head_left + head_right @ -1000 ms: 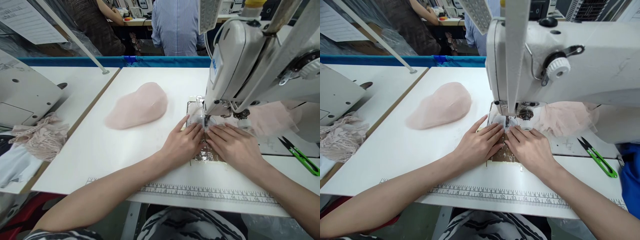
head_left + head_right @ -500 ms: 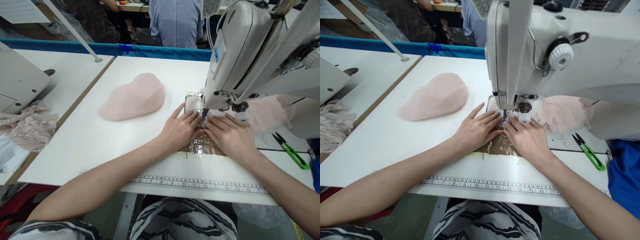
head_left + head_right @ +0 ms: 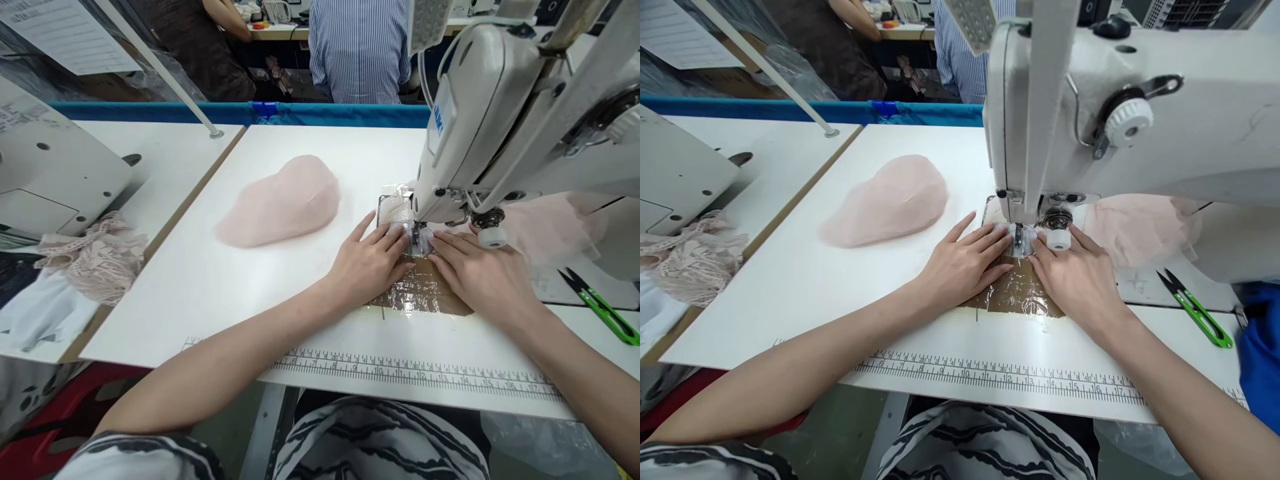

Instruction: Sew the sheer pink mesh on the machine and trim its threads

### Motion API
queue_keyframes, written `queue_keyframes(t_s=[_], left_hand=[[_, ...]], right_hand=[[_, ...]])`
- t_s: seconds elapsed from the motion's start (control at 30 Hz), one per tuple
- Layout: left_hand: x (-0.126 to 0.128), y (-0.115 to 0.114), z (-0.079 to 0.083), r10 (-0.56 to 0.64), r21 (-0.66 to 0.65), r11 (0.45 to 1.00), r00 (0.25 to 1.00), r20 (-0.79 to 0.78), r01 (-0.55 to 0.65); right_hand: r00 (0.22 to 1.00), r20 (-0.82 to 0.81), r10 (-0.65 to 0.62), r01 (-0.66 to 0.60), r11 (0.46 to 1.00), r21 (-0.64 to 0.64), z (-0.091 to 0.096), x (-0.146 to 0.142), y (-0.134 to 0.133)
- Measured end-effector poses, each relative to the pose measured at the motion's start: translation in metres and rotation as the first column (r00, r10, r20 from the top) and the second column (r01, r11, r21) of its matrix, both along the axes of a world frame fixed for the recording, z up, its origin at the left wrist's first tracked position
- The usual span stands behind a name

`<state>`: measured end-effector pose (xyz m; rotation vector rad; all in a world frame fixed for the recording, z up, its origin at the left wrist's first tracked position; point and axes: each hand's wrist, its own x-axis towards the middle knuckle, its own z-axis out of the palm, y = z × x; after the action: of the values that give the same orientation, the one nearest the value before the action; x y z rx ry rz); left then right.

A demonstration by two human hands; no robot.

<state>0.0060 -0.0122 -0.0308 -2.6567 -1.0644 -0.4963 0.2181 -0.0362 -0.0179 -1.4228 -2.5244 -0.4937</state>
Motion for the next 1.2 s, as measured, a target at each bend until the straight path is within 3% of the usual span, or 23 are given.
queue_keyframes(t_s=[0.17,0.27,0.33,0.37,0.43,0.53,0.73,0.83,0.93,1.03,1.2], left_hand=[[-0.001,-0.017,0.009,0.015,0.084,0.996,0.999,-0.041,-0.011],[-0.001,-0.029,0.018,-0.233,0.003,0.972,0.972,0.01,0.233],[-0.003,-0.032,0.023,-0.416,-0.096,0.9,0.904,0.095,0.424],[-0.004,-0.031,0.025,-0.453,-0.129,0.873,0.881,0.139,0.469],[-0.007,-0.028,0.028,-0.383,-0.148,0.9,0.905,0.185,0.411],[-0.01,-0.02,0.03,-0.141,-0.171,0.973,0.987,0.083,0.153],[-0.008,-0.022,0.033,0.012,-0.308,0.95,0.991,-0.132,-0.053],[-0.005,-0.029,0.032,0.117,-0.314,0.936,0.982,-0.15,-0.16],[-0.004,-0.034,0.028,0.157,-0.321,0.927,0.977,-0.145,-0.197],[-0.004,-0.038,0.026,0.15,-0.324,0.926,0.976,-0.158,-0.195],[-0.004,-0.037,0.026,0.083,-0.28,0.955,0.995,-0.06,-0.097]], right_hand=[[0.999,-0.044,0.013,-0.014,0.999,-0.044,0.001,0.001,-0.001],[0.995,-0.062,0.075,-0.077,0.997,-0.02,0.0,0.003,-0.002],[0.99,-0.084,0.112,-0.113,0.994,-0.008,-0.001,0.004,-0.001],[0.989,-0.093,0.115,-0.115,0.993,-0.002,-0.002,0.006,0.0],[0.992,-0.097,0.084,-0.083,0.996,0.014,-0.002,0.008,0.0],[0.993,-0.11,0.035,-0.032,0.999,0.031,-0.001,0.009,-0.001],[0.946,-0.31,0.094,-0.094,0.995,0.013,0.005,0.003,-0.009],[0.885,-0.452,0.11,-0.171,0.981,-0.095,0.009,-0.002,-0.013],[0.85,-0.517,0.102,-0.282,0.916,-0.284,0.013,-0.004,-0.016],[0.88,-0.469,0.076,-0.31,0.84,-0.445,0.015,-0.005,-0.017],[0.898,-0.439,0.032,-0.296,0.781,-0.549,0.016,-0.004,-0.016]])
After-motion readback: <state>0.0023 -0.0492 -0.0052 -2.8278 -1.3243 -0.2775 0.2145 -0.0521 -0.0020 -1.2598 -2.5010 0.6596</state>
